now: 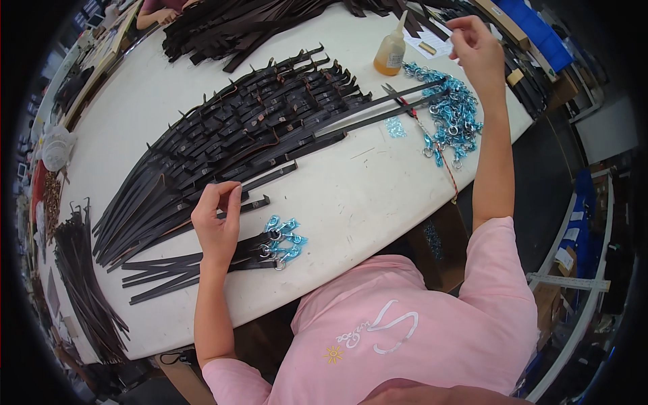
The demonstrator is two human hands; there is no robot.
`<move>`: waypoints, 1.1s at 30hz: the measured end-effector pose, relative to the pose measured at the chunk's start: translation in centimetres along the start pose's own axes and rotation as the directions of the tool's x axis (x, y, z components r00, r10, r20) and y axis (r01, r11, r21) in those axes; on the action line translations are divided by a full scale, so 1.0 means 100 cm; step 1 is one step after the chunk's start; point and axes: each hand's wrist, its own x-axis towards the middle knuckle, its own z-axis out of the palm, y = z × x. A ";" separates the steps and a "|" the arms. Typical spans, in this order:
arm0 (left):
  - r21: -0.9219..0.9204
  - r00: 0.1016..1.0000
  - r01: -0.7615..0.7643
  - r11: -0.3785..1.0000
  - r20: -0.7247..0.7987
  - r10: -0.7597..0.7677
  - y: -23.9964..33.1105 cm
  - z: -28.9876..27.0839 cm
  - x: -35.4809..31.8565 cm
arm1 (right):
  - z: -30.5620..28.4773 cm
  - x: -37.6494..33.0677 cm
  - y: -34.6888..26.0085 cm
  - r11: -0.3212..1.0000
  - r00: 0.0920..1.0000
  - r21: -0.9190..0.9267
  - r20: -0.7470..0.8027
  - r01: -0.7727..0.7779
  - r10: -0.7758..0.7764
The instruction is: The person attaches small metal rings to the ends of black leather strips. They pick up a strip, thread a ring through the end, and place the finished item on the table. The process is repeated continuously with multiple strips and rings.
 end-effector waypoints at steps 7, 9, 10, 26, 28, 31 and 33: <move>0.000 0.995 -0.045 0.999 0.094 0.045 0.025 0.009 -0.001 | 0.031 -0.049 0.053 0.950 0.791 -0.256 0.611 0.179 0.016; -0.010 0.992 -0.028 1.000 0.124 0.029 0.026 0.012 0.000 | 0.055 -0.072 0.088 0.896 0.793 -0.253 0.589 0.365 -0.156; 0.005 0.992 -0.027 1.000 0.126 0.027 0.025 0.011 -0.001 | 0.063 -0.074 0.082 0.856 0.777 -0.241 0.576 0.457 -0.253; -0.021 0.999 0.014 1.000 0.040 -0.013 0.040 -0.020 0.012 | -0.069 0.014 0.029 0.980 0.627 -0.002 0.769 0.197 -0.125; 0.016 0.999 -0.027 0.999 -0.025 0.028 0.052 -0.024 0.015 | -0.098 0.016 -0.004 0.987 0.697 0.111 0.700 0.112 -0.158; 0.137 0.943 -0.327 0.935 -0.027 0.333 0.088 -0.024 0.035 | -0.111 0.007 -0.045 0.923 0.796 0.251 0.473 0.290 -0.379; 0.287 0.873 -0.459 0.840 -0.027 0.487 0.106 -0.017 0.047 | -0.110 0.000 -0.058 0.875 0.797 0.256 0.366 0.410 -0.481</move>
